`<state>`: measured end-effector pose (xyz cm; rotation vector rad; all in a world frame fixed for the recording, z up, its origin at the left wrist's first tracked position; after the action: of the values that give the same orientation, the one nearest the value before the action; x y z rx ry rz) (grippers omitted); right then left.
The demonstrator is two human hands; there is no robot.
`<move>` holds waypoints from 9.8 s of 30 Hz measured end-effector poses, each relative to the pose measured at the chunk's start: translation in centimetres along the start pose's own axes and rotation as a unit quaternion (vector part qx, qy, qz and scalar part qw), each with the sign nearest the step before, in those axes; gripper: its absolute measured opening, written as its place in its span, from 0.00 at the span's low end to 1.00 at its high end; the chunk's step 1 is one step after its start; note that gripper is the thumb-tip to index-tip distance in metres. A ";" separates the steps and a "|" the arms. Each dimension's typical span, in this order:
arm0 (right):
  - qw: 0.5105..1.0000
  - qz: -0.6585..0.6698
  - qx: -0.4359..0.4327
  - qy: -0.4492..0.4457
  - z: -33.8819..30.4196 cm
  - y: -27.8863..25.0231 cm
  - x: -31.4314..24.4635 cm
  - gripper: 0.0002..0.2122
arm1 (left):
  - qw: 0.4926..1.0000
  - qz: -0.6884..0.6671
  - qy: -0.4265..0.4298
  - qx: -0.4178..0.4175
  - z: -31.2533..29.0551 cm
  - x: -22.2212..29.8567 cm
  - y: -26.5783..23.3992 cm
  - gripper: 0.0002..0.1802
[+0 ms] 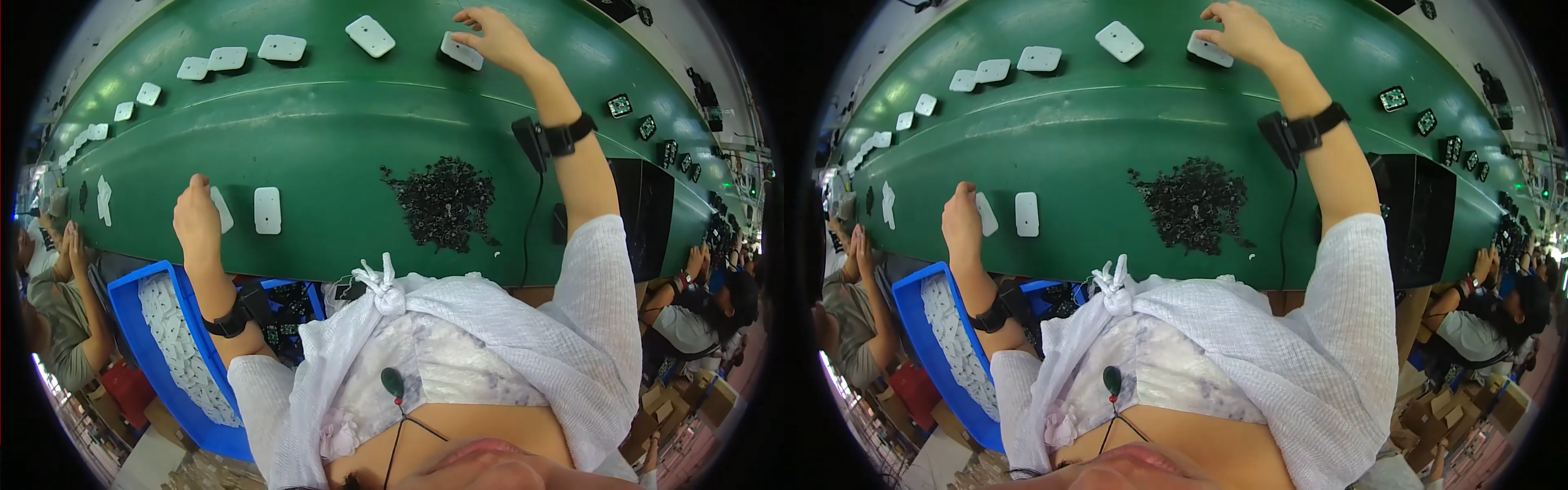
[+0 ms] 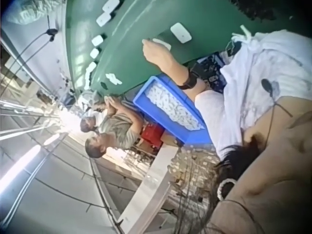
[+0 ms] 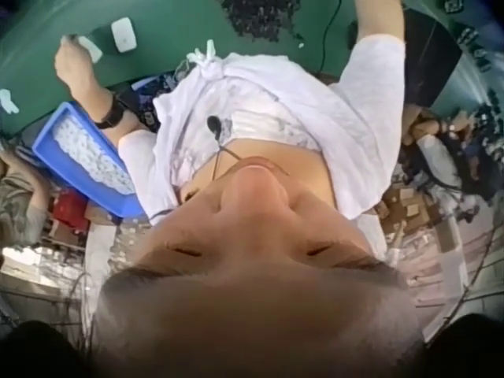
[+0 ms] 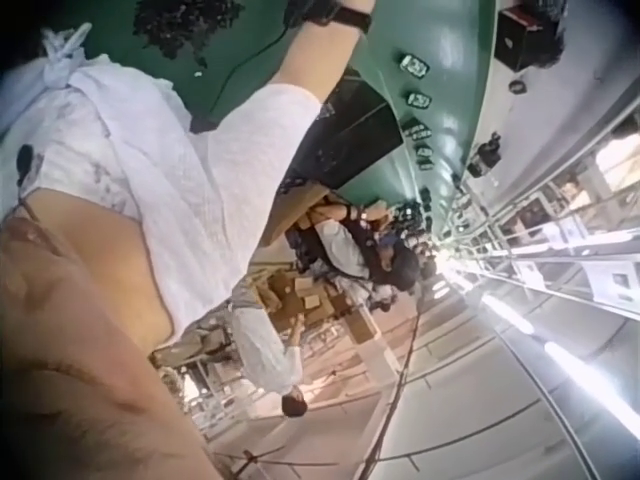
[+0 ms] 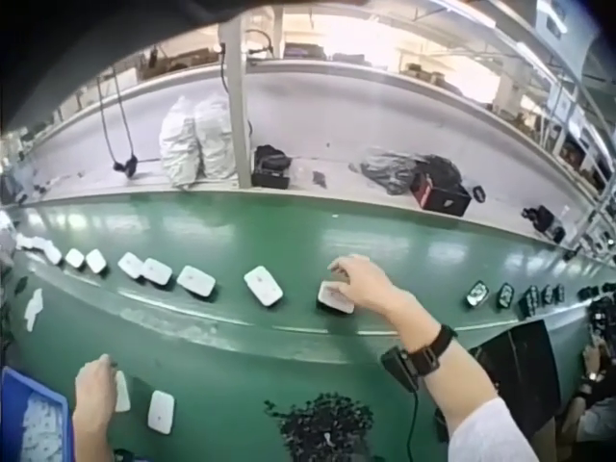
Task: The person picks up a white plastic cover, inserts a small black component into it by hand, and presses the cover onto a black electronic housing. The assembled unit is then placed onto the green conveyor belt.
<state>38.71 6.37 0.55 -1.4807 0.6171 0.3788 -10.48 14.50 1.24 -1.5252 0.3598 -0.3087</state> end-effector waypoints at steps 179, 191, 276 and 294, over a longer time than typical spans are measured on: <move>0.976 -0.121 0.073 -0.165 -9.8 8.8 -15.5 0.19 | 0.819 -0.505 0.247 0.115 -1.1 16.1 3.4 0.31; 0.969 -0.162 0.063 -0.173 -9.5 11.8 -15.3 0.20 | 0.868 -0.363 0.319 0.112 -2.0 16.1 4.3 0.31; 0.961 0.186 0.055 -0.195 -9.2 10.0 -15.8 0.30 | 0.773 -0.455 0.384 0.221 -0.8 16.0 1.2 0.22; 0.989 -0.014 0.120 -0.089 -10.1 7.4 -10.4 0.20 | 0.830 -0.441 0.307 0.152 -2.1 15.8 4.4 0.41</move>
<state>24.53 -1.72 1.01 -1.2089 0.4804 0.3947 2.95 6.15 -3.71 -1.1482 0.0608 -1.5410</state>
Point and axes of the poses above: each hand's wrist, its own z-axis towards the middle knuckle, its own y-axis out of the palm, x = y × z, the point moved 4 cm from there along z, towards the middle knuckle, and after that the axes turned 4 degrees about y, right-handed, at the moved point
